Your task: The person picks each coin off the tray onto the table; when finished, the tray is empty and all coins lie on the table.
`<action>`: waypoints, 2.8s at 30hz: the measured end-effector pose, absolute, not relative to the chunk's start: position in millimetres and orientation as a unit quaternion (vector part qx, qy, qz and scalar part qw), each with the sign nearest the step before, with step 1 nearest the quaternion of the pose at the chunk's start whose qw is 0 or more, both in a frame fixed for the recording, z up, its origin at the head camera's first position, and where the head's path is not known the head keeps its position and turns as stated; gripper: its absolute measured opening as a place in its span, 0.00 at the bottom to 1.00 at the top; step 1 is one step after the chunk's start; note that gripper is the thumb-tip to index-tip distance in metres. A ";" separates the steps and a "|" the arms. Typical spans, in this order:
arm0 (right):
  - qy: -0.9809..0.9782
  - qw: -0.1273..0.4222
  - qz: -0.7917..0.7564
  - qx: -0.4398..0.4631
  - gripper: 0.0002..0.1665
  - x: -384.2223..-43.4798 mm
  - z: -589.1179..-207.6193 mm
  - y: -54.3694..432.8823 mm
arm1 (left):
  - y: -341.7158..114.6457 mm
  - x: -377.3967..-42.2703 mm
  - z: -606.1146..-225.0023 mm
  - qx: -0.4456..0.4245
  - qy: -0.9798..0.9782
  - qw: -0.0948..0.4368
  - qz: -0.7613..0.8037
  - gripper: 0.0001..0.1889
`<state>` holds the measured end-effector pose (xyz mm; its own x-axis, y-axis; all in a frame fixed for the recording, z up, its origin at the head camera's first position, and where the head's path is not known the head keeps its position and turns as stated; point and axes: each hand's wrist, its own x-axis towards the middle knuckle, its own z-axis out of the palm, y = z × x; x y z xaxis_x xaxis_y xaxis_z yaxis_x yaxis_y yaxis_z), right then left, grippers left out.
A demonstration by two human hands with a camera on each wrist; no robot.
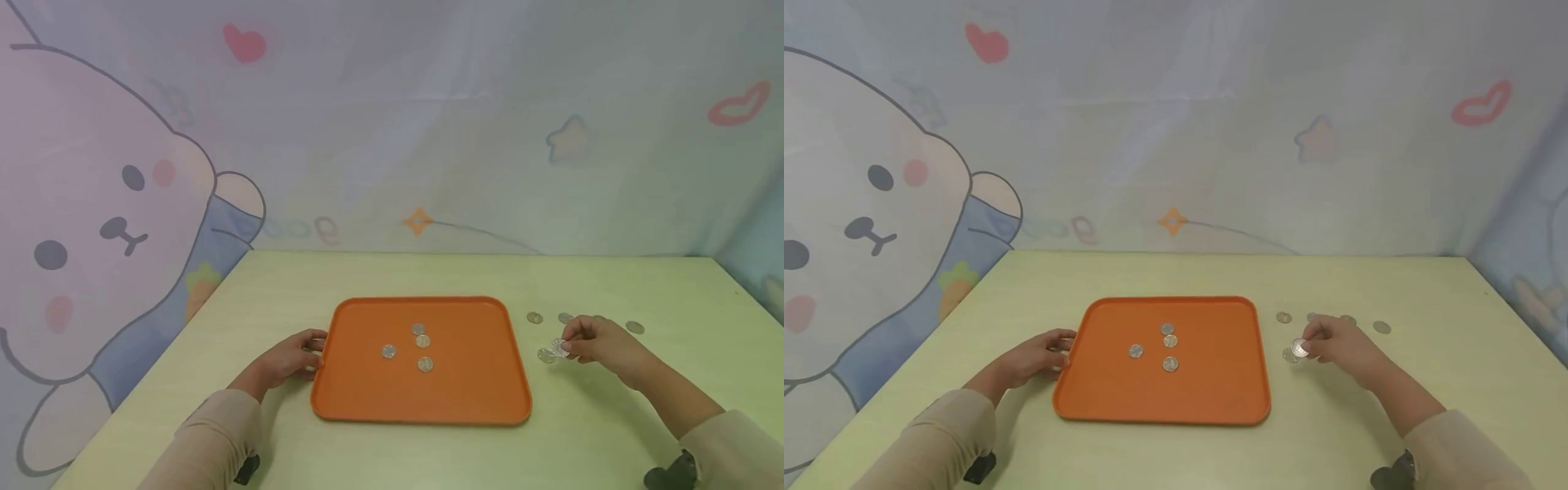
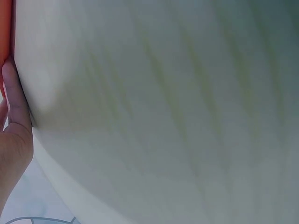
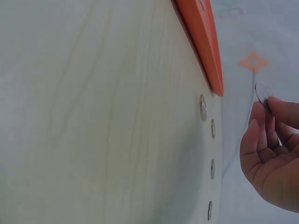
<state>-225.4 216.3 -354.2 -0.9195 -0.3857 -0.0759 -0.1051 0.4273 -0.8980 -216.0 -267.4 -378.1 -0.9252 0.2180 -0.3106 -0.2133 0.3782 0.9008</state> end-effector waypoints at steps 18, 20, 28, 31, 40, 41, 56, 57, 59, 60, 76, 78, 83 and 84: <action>0.874 0.119 -0.457 -0.117 0.09 -234.7 -369.1 243.7 | -264.7 -217.6 -378.0 -0.012 0.815 0.193 0.547 0.29; 0.876 0.119 -0.454 -0.116 0.09 -236.6 -371.5 244.6 | -264.3 -217.7 -377.6 -0.015 0.815 0.192 0.546 0.29; 0.901 0.091 -0.406 -0.124 0.08 -242.9 -380.9 245.0 | -264.4 -218.6 -378.2 -0.021 0.815 0.192 0.546 0.29; 0.910 0.090 -0.388 -0.118 0.08 -244.3 -383.2 243.6 | -264.5 -219.6 -379.2 -0.026 0.814 0.190 0.548 0.29; 0.925 0.077 -0.353 -0.114 0.08 -248.0 -383.2 240.6 | -263.4 -220.5 -379.5 -0.028 0.816 0.190 0.545 0.29; 0.927 0.075 -0.348 -0.116 0.07 -248.6 -383.1 240.6 | -263.3 -220.8 -379.8 -0.030 0.817 0.189 0.544 0.29; 0.935 0.067 -0.324 -0.126 0.06 -251.2 -385.3 237.5 | -262.5 -219.0 -380.3 -0.036 0.822 0.182 0.539 0.29; 0.934 0.070 -0.328 -0.124 0.06 -250.6 -385.2 237.3 | -262.4 -219.1 -380.3 -0.036 0.822 0.182 0.538 0.29; 0.931 0.077 -0.338 -0.119 0.06 -249.5 -384.2 237.6 | -262.4 -219.3 -380.1 -0.032 0.822 0.183 0.538 0.29; 0.930 0.079 -0.340 -0.119 0.06 -248.9 -383.4 237.8 | -262.2 -219.3 -380.0 -0.032 0.822 0.182 0.539 0.29; 0.897 0.109 -0.411 -0.123 0.14 -245.8 -364.9 221.1 | -262.2 -216.7 -376.5 -0.009 0.817 0.190 0.544 0.29; 0.893 0.108 -0.419 -0.127 0.14 -245.4 -362.4 215.3 | -262.2 -217.4 -377.0 -0.012 0.818 0.190 0.543 0.29; 0.880 0.114 -0.437 -0.144 0.15 -246.7 -355.8 199.0 | -262.2 -219.0 -378.4 -0.021 0.819 0.187 0.542 0.29; 0.878 0.117 -0.440 -0.146 0.16 -247.3 -354.8 195.6 | -262.3 -219.2 -378.6 -0.022 0.820 0.186 0.541 0.29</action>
<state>-247.3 195.6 -354.8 -0.9298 -0.3602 -0.0763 -0.1544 0.5697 -0.8072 -219.2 -262.3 -378.6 -0.9296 0.1654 -0.3295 -0.2376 0.4144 0.8785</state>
